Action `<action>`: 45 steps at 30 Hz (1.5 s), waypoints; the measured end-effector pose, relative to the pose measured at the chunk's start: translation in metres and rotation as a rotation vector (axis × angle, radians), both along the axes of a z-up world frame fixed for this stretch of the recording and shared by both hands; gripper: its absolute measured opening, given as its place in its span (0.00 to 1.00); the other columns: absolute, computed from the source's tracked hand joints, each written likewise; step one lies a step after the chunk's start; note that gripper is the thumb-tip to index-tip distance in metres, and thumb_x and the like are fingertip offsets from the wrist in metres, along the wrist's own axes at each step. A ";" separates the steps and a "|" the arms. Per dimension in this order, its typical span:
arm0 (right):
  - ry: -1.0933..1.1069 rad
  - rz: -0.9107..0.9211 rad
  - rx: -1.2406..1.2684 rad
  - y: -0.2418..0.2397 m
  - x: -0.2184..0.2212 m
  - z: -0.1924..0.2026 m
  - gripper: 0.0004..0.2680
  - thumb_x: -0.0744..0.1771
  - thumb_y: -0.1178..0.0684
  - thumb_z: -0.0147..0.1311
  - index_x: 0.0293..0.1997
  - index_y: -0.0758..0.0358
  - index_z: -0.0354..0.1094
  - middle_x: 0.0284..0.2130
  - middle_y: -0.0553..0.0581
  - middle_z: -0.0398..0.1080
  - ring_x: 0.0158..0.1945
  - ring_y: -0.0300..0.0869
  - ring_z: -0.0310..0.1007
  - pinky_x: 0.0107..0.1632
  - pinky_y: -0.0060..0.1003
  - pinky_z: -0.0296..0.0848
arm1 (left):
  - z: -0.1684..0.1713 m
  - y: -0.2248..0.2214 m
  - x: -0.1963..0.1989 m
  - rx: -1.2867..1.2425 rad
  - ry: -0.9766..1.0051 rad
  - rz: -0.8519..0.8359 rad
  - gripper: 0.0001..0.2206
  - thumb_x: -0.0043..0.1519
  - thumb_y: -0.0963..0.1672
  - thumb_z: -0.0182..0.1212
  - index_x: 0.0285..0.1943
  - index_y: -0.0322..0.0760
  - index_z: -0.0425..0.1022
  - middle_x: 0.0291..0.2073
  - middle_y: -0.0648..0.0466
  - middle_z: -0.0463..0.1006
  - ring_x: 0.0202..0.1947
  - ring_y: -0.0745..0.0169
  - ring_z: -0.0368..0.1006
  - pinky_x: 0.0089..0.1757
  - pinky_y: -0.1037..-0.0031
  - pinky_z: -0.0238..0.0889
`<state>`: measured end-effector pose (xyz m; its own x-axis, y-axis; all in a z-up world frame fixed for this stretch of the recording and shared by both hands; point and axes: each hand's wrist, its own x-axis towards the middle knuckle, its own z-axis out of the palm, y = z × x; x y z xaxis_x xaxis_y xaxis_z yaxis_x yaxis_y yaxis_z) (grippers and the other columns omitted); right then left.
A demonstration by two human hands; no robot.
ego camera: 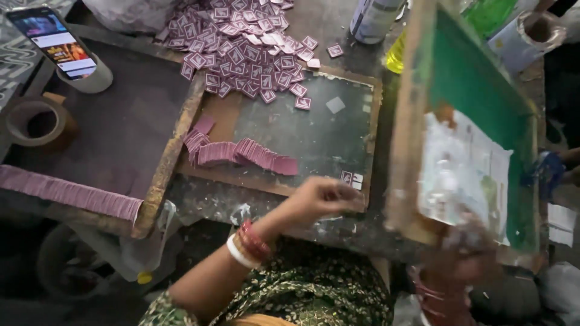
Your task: Using a manual screen printing frame to apply white ink to small purple garment tags.
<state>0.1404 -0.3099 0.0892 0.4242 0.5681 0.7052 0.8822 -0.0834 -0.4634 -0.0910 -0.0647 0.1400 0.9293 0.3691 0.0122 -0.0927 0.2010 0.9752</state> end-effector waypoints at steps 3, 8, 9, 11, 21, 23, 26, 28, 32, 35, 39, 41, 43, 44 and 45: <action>0.036 -0.091 0.133 -0.029 0.005 0.030 0.09 0.73 0.52 0.54 0.53 0.70 0.69 0.44 0.64 0.74 0.43 0.49 0.72 0.49 0.40 0.72 | -0.103 0.043 0.047 0.751 0.496 0.323 0.12 0.60 0.49 0.66 0.46 0.42 0.85 0.42 0.47 0.84 0.42 0.49 0.80 0.44 0.62 0.71; 0.114 -0.235 0.359 -0.011 -0.001 0.091 0.11 0.77 0.50 0.54 0.52 0.72 0.66 0.43 0.61 0.71 0.40 0.46 0.66 0.46 0.39 0.66 | -0.116 0.059 0.080 0.837 0.566 0.359 0.10 0.57 0.49 0.66 0.41 0.43 0.85 0.40 0.47 0.82 0.42 0.43 0.77 0.43 0.57 0.70; 0.128 -0.263 0.405 0.002 -0.002 0.103 0.12 0.78 0.49 0.54 0.52 0.72 0.65 0.42 0.61 0.71 0.39 0.45 0.65 0.45 0.38 0.65 | -0.118 0.063 0.086 0.796 0.567 0.341 0.11 0.56 0.49 0.67 0.40 0.42 0.85 0.38 0.47 0.81 0.40 0.43 0.77 0.42 0.58 0.70; 0.109 -0.262 0.403 -0.003 -0.004 0.102 0.11 0.78 0.50 0.53 0.52 0.73 0.65 0.43 0.61 0.70 0.40 0.45 0.65 0.46 0.39 0.66 | -0.135 0.095 0.087 0.736 0.296 0.563 0.10 0.57 0.49 0.67 0.38 0.40 0.84 0.34 0.47 0.81 0.37 0.47 0.78 0.40 0.60 0.70; -0.028 -0.293 0.300 -0.007 -0.009 0.089 0.12 0.77 0.54 0.45 0.58 0.80 0.60 0.52 0.69 0.69 0.52 0.47 0.68 0.59 0.44 0.71 | -0.074 0.067 -0.028 1.188 0.582 0.375 0.13 0.51 0.47 0.70 0.35 0.31 0.80 0.37 0.41 0.79 0.42 0.40 0.74 0.43 0.55 0.69; 0.102 -0.352 0.363 0.005 -0.018 0.104 0.13 0.77 0.51 0.48 0.55 0.78 0.62 0.48 0.65 0.70 0.49 0.45 0.68 0.55 0.43 0.70 | -0.089 0.067 -0.033 1.178 0.490 0.437 0.10 0.54 0.45 0.67 0.35 0.33 0.81 0.39 0.43 0.80 0.43 0.42 0.75 0.44 0.57 0.70; 0.174 -0.391 0.417 0.006 -0.013 0.102 0.14 0.76 0.48 0.51 0.53 0.77 0.64 0.44 0.62 0.70 0.46 0.44 0.68 0.51 0.42 0.69 | -0.092 0.060 -0.030 1.161 0.335 0.534 0.07 0.58 0.43 0.64 0.37 0.33 0.81 0.42 0.46 0.81 0.46 0.45 0.76 0.48 0.60 0.70; 0.112 -0.385 0.405 -0.002 -0.004 0.090 0.14 0.76 0.49 0.50 0.54 0.78 0.64 0.45 0.63 0.70 0.47 0.44 0.68 0.51 0.41 0.68 | -0.095 0.050 -0.019 1.155 0.274 0.562 0.07 0.59 0.43 0.63 0.40 0.33 0.81 0.43 0.46 0.81 0.47 0.46 0.76 0.49 0.60 0.70; 0.014 -0.411 0.385 -0.016 0.013 0.073 0.12 0.75 0.51 0.52 0.51 0.78 0.63 0.39 0.65 0.66 0.40 0.46 0.62 0.43 0.41 0.62 | -0.121 0.028 0.023 1.165 0.231 0.434 0.05 0.60 0.42 0.63 0.38 0.36 0.82 0.45 0.50 0.81 0.50 0.50 0.75 0.49 0.63 0.70; 0.088 -0.408 0.401 0.003 -0.005 0.108 0.13 0.73 0.48 0.55 0.45 0.74 0.65 0.34 0.61 0.66 0.37 0.45 0.62 0.40 0.40 0.61 | -0.120 0.027 0.056 1.196 0.200 0.370 0.08 0.52 0.41 0.63 0.38 0.37 0.83 0.46 0.50 0.80 0.52 0.47 0.73 0.49 0.62 0.70; 0.102 -0.235 0.429 0.004 -0.003 0.109 0.12 0.76 0.51 0.49 0.53 0.75 0.64 0.45 0.59 0.70 0.45 0.42 0.68 0.47 0.38 0.65 | -0.085 0.018 0.071 1.165 0.242 0.234 0.09 0.46 0.42 0.65 0.34 0.38 0.83 0.42 0.51 0.79 0.48 0.47 0.72 0.46 0.62 0.69; 0.044 -0.187 0.439 -0.017 0.017 0.073 0.13 0.76 0.52 0.47 0.62 0.76 0.56 0.51 0.61 0.67 0.50 0.43 0.67 0.52 0.38 0.67 | -0.103 0.013 0.073 1.185 0.231 0.230 0.07 0.49 0.41 0.64 0.34 0.39 0.83 0.42 0.52 0.79 0.49 0.49 0.73 0.48 0.63 0.69; -0.011 -0.125 0.454 -0.015 0.021 0.069 0.16 0.76 0.53 0.44 0.70 0.75 0.50 0.58 0.64 0.65 0.55 0.44 0.67 0.58 0.40 0.69 | -0.108 0.014 0.072 1.210 0.222 0.232 0.05 0.53 0.41 0.64 0.34 0.40 0.83 0.42 0.52 0.78 0.49 0.50 0.73 0.49 0.63 0.70; 0.022 -0.132 0.477 -0.006 0.013 0.084 0.13 0.77 0.52 0.49 0.63 0.75 0.56 0.51 0.61 0.66 0.49 0.43 0.67 0.52 0.38 0.69 | -0.104 0.014 0.070 1.175 0.193 0.230 0.06 0.50 0.42 0.64 0.34 0.39 0.83 0.41 0.52 0.78 0.48 0.49 0.72 0.48 0.63 0.69; 0.058 -0.135 0.500 0.002 0.005 0.099 0.11 0.78 0.51 0.53 0.55 0.73 0.62 0.43 0.58 0.68 0.42 0.42 0.67 0.47 0.36 0.68 | -0.101 0.013 0.067 1.141 0.165 0.229 0.08 0.47 0.42 0.65 0.35 0.39 0.83 0.41 0.52 0.78 0.48 0.49 0.72 0.48 0.62 0.69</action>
